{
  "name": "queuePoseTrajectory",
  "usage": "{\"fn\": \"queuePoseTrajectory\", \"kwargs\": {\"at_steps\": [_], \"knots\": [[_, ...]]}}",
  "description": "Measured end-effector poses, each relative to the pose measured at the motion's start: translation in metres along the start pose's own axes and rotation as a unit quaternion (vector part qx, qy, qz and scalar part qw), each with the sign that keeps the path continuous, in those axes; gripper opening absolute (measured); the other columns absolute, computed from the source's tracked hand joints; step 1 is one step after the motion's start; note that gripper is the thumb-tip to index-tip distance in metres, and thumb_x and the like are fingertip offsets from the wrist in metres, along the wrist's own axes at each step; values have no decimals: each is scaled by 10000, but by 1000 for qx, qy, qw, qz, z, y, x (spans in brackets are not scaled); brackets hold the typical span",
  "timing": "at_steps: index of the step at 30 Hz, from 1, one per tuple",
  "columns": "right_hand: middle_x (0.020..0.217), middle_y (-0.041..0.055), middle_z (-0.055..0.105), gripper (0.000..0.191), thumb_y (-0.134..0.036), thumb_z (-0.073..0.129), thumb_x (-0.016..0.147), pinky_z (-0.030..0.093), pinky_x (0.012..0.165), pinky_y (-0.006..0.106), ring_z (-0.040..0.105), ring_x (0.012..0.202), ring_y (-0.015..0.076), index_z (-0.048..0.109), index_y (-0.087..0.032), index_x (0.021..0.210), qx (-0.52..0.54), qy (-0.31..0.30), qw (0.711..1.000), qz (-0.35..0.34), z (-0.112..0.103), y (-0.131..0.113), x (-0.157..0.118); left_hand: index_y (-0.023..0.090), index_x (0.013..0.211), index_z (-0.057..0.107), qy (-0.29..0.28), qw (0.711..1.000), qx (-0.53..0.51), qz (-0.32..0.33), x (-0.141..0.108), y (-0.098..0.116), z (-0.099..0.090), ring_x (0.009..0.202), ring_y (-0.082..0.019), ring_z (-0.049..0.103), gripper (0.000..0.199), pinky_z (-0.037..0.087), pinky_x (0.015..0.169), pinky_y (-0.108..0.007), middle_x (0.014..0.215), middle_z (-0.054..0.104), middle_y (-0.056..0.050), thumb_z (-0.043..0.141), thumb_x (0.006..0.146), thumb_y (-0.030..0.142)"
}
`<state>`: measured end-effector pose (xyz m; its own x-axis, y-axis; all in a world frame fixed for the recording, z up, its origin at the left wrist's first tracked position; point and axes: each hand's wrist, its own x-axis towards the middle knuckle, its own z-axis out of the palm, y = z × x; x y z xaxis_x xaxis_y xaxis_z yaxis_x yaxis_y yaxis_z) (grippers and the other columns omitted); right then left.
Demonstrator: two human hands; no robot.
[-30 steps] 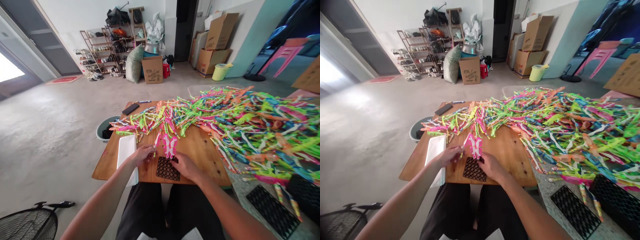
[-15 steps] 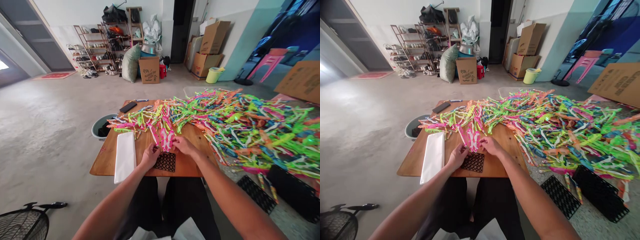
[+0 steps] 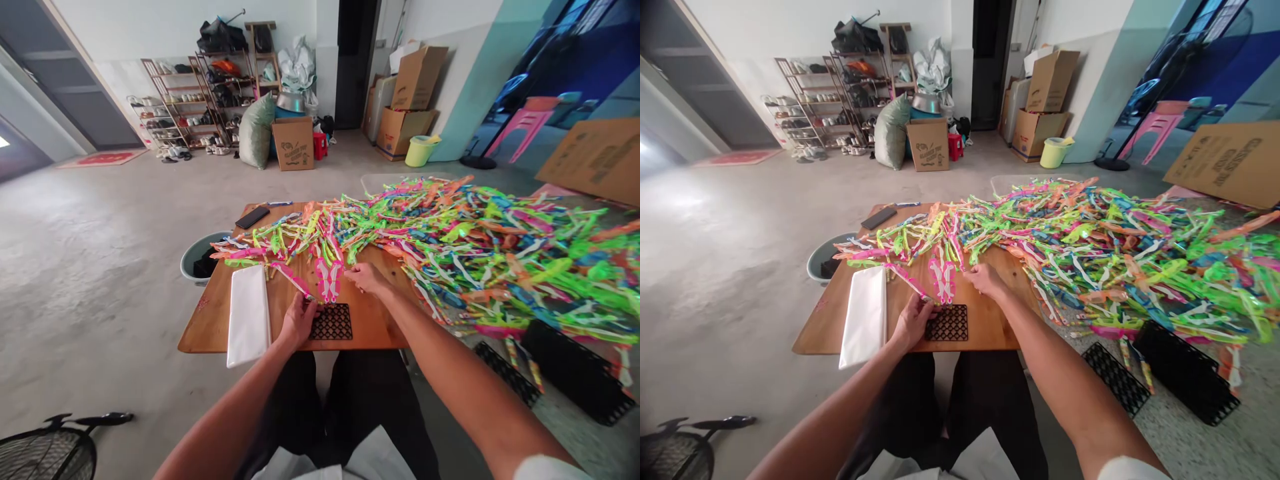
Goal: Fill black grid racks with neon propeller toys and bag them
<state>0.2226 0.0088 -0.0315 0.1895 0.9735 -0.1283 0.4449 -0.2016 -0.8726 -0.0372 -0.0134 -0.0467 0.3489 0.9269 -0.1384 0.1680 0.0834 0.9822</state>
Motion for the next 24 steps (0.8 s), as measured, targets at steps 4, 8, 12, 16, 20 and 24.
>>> {"fn": "queuePoseTrajectory", "kwargs": {"at_steps": [4, 8, 12, 16, 20, 24], "knots": [[580, -55, 503, 407, -597, 656, 794, 350, 437, 218, 429, 450, 87, 528, -212, 759, 257, -65, 963, 58, -18, 13, -50, 207, 1038, 528, -30, 999, -37, 3, 1, 1, -1, 820, -170, 734, 348, 604, 759, -303, 884, 714, -33, 638, 881, 497], [608, -40, 583, 329, -521, 646, 810, 425, 503, 223, 527, 508, 109, 582, -199, 835, 196, -50, 979, 37, -6, 12, -89, 189, 975, 564, -47, 998, -38, 4, 3, 0, -1, 760, -155, 712, 300, 586, 736, -287, 844, 712, -18, 673, 858, 443], [683, 14, 681, 261, -449, 619, 830, 469, 571, 256, 611, 595, 152, 639, -189, 832, 54, -22, 998, -15, 23, 0, -103, 186, 918, 612, -15, 998, 58, 13, -1, 3, -1, 734, -147, 678, 202, 534, 694, -251, 777, 697, 12, 669, 848, 367], [800, 49, 742, 177, -350, 621, 848, 498, 712, 280, 676, 730, 182, 695, -189, 862, -47, 28, 994, -94, 45, -4, -102, 182, 887, 673, 5, 984, 173, 44, -7, 9, -1, 703, -131, 636, 124, 478, 671, -225, 755, 692, 25, 683, 825, 289], [820, 53, 750, 151, -304, 632, 857, 490, 728, 271, 684, 751, 190, 726, -191, 896, -117, 47, 983, -131, 53, 2, -101, 177, 908, 687, -1, 979, 193, 59, -10, 13, -1, 712, -129, 639, 100, 476, 690, -223, 785, 706, 18, 660, 833, 238], [821, 57, 749, 123, -268, 635, 861, 473, 720, 255, 678, 752, 184, 731, -190, 868, -158, 46, 975, -151, 54, 3, -100, 174, 902, 677, 3, 971, 223, 89, -11, 12, 0, 712, -126, 623, 86, 469, 708, -225, 772, 684, 17, 660, 828, 215]]}}
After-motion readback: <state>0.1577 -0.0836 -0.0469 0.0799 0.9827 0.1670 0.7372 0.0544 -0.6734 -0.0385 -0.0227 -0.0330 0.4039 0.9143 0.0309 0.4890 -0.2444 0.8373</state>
